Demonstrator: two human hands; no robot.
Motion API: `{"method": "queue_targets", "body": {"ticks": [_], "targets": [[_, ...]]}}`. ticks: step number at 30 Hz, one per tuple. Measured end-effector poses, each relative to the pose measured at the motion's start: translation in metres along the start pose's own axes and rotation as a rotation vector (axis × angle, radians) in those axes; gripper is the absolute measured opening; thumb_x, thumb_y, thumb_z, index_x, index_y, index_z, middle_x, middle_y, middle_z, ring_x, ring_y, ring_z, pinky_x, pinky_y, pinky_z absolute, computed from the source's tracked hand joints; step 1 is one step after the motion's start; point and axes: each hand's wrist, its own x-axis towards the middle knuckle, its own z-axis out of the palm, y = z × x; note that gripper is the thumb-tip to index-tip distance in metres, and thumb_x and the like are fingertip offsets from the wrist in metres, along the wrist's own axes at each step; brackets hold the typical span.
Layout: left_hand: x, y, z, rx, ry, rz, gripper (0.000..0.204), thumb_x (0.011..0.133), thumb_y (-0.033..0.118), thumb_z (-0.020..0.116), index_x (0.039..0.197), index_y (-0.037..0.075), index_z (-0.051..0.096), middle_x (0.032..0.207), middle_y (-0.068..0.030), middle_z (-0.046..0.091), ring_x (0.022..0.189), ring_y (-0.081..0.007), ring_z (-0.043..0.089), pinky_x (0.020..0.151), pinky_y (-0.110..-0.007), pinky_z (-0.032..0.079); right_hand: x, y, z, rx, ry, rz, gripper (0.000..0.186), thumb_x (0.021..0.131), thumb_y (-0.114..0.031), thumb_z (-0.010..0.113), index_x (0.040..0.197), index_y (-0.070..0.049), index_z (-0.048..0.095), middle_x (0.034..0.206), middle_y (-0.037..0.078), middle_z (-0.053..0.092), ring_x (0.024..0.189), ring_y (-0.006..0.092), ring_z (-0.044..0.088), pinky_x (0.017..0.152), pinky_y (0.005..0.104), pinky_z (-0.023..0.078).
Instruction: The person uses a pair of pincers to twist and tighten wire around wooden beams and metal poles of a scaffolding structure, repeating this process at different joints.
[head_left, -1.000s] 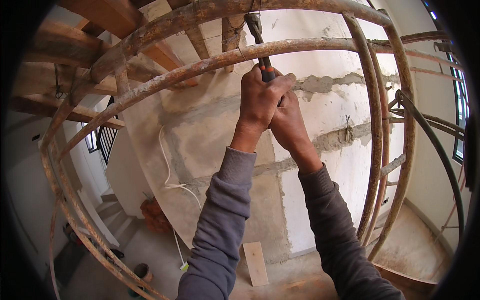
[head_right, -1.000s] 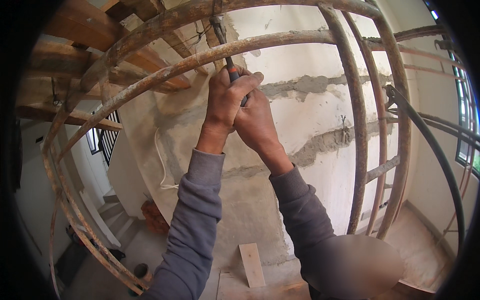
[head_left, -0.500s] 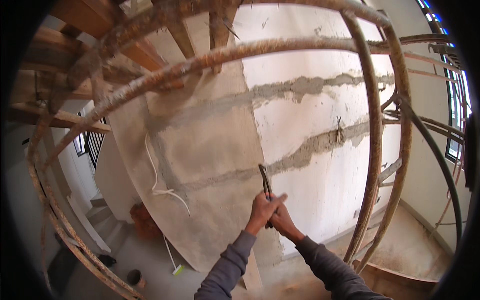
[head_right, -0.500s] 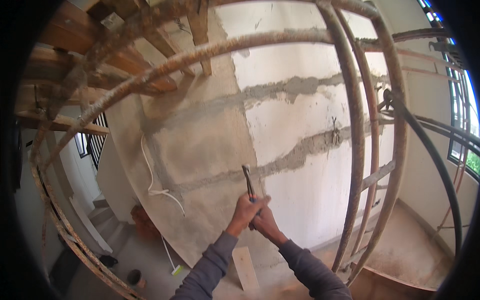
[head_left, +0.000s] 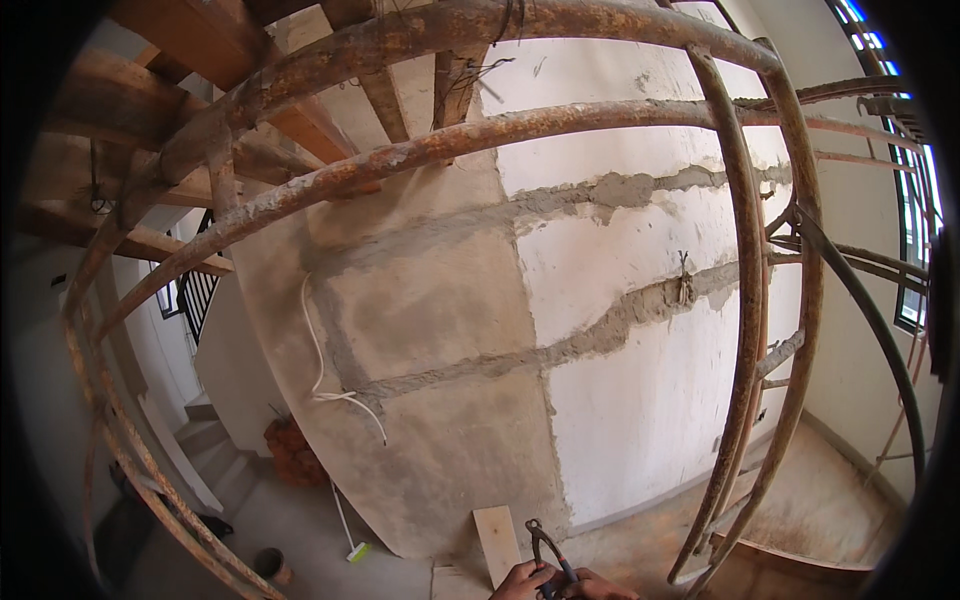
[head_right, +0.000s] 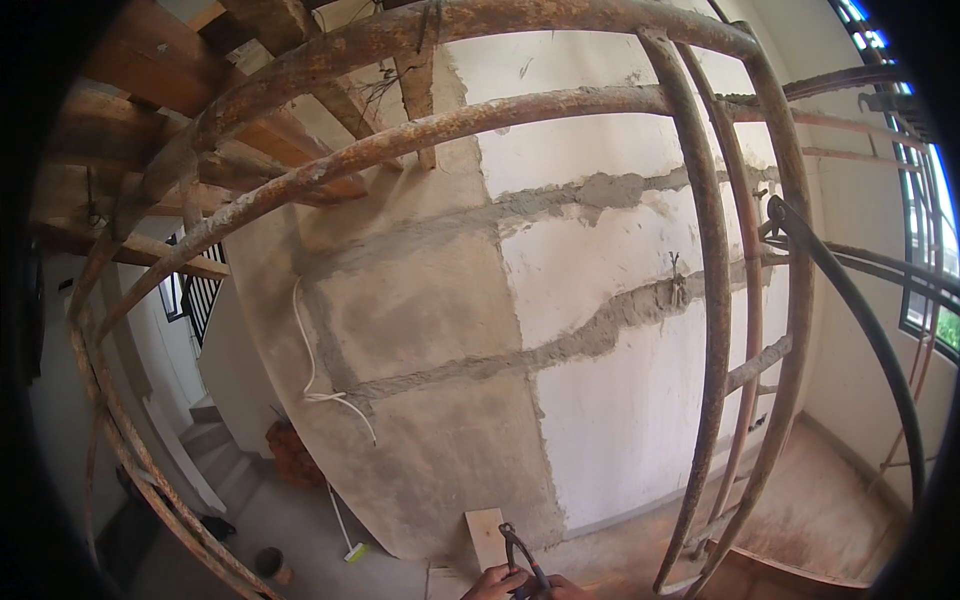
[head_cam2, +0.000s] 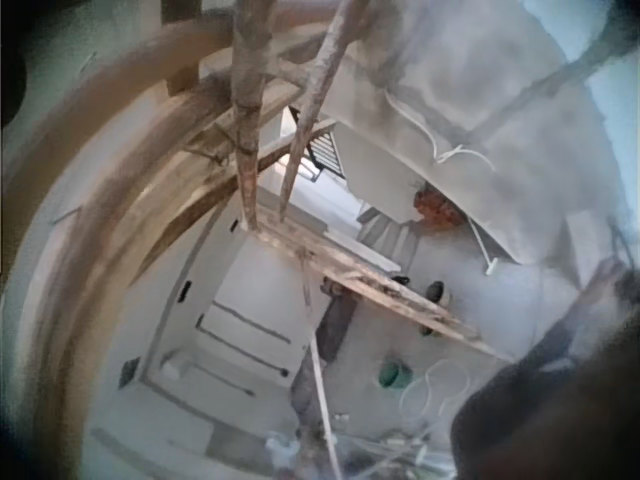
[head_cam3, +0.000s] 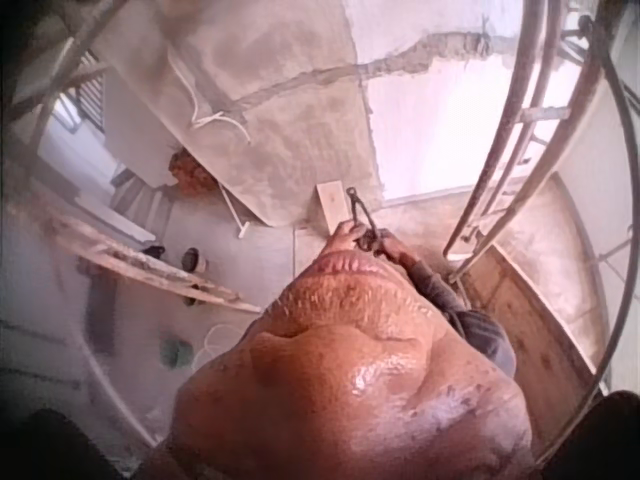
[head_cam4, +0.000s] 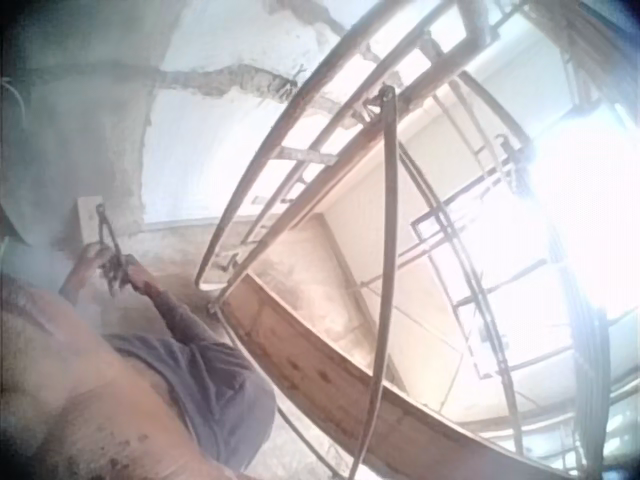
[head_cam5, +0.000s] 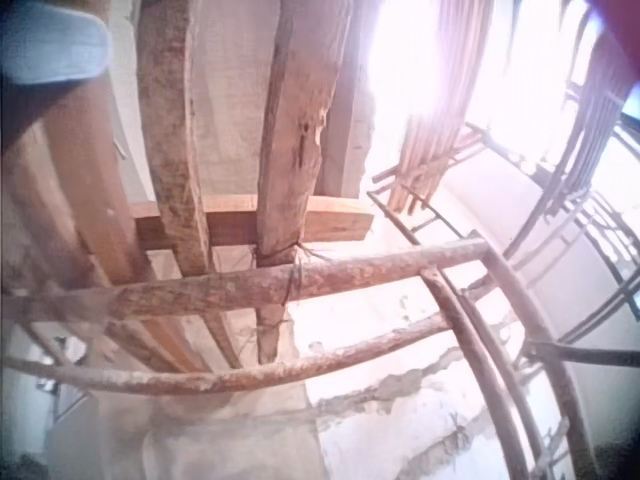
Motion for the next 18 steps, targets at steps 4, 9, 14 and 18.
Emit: {"method": "queue_targets", "body": {"ticks": [4, 9, 14, 18], "targets": [[-0.025, 0.062, 0.013, 0.1, -0.011, 0.099, 0.011, 0.098, 0.014, 0.061, 0.097, 0.003, 0.062, 0.084, -0.0016, 0.063, 0.073, -0.0096, 0.057, 0.062, -0.027, 0.049, -0.015, -0.031, 0.02, 0.169, -0.03, -0.09, 0.034, 0.076, -0.009, 0.058, 0.108, 0.003, 0.062, 0.1, 0.013, 0.066, 0.076, 0.0201, 0.059, 0.062, 0.0304, 0.05], [-0.047, 0.14, 0.003, 0.527, 0.017, 0.285, 0.037, 0.098, 0.027, 0.065, 0.119, -0.004, 0.06, 0.097, -0.0066, 0.066, 0.09, -0.0104, 0.062, 0.076, -0.025, 0.051, -0.038, -0.103, 0.06, 0.23, -0.249, -0.181, 0.059, 0.075, -0.008, 0.057, 0.132, 0.003, 0.049, 0.125, 0.018, 0.058, 0.102, 0.0285, 0.06, 0.074, 0.035, 0.054], [-0.091, 0.228, 0.024, 0.329, 0.139, 0.509, 0.031, 0.099, 0.022, 0.064, 0.112, -0.007, 0.06, 0.092, -0.0087, 0.067, 0.089, -0.0145, 0.067, 0.082, -0.028, 0.053, -0.047, -0.151, 0.083, 0.146, -0.422, -0.33, 0.083, 0.074, -0.002, 0.057, 0.151, 0.004, 0.027, 0.148, 0.024, 0.042, 0.12, 0.0396, 0.057, 0.085, 0.0437, 0.057], [-0.122, 0.252, 0.0, 0.323, 0.176, 0.55, 0.035, 0.099, 0.018, 0.061, 0.121, -0.008, 0.056, 0.106, -0.0174, 0.068, 0.1, -0.0225, 0.068, 0.089, -0.034, 0.055, -0.061, -0.194, 0.107, 0.135, -0.481, -0.44, 0.081, 0.077, -0.006, 0.066, 0.149, 0.005, 0.031, 0.143, 0.031, 0.044, 0.115, 0.041, 0.06, 0.079, 0.0421, 0.059]]}}
